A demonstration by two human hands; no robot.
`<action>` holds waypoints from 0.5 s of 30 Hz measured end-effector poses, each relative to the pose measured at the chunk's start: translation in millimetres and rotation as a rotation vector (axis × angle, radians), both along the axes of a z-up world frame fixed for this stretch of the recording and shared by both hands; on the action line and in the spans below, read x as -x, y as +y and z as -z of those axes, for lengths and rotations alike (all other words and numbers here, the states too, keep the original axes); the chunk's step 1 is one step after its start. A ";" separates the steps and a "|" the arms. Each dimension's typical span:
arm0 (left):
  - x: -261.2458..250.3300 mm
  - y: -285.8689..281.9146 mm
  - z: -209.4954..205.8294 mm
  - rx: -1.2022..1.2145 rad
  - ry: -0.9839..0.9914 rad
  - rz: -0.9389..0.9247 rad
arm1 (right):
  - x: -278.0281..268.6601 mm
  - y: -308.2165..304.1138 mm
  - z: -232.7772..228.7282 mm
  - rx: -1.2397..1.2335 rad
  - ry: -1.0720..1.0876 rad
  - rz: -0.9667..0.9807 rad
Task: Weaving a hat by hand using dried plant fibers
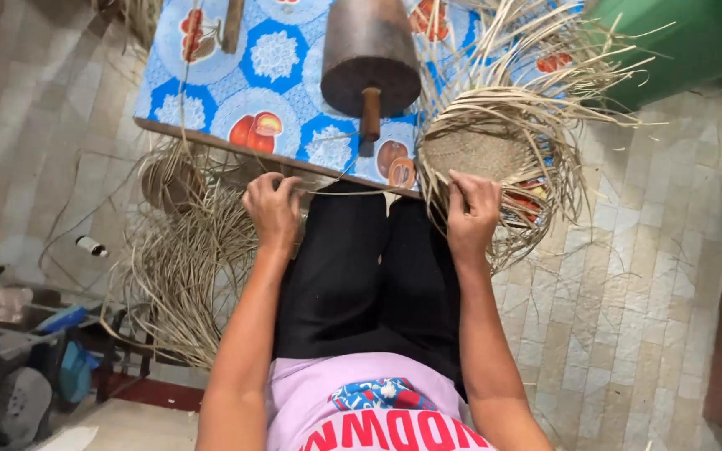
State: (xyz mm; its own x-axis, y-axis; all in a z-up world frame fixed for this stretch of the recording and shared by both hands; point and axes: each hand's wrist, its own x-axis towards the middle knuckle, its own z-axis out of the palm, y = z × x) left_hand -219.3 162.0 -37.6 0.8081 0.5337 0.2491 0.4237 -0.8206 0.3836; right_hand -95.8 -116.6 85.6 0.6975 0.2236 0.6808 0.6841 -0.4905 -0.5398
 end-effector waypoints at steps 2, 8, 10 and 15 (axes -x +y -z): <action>-2.1 7.6 11.9 -0.001 0.004 0.026 | 0.4 0.4 2.0 0.005 0.056 -0.020; 31.1 4.6 -41.3 0.281 0.008 0.189 | 36.5 24.8 -1.4 -0.025 0.142 -0.172; 44.6 3.5 -57.7 0.296 -0.028 0.188 | 57.5 40.6 5.1 -0.060 0.221 -0.213; 97.1 22.9 -56.9 0.370 -0.205 0.018 | 102.6 61.4 41.9 -0.060 0.443 -0.408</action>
State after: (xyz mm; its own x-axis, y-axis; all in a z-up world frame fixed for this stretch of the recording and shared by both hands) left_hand -316.3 184.8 19.2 0.7719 0.6034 0.2003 0.2943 -0.6184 0.7287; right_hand -198.4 -55.2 43.8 0.7837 0.5028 0.3647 0.5144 -0.1962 -0.8348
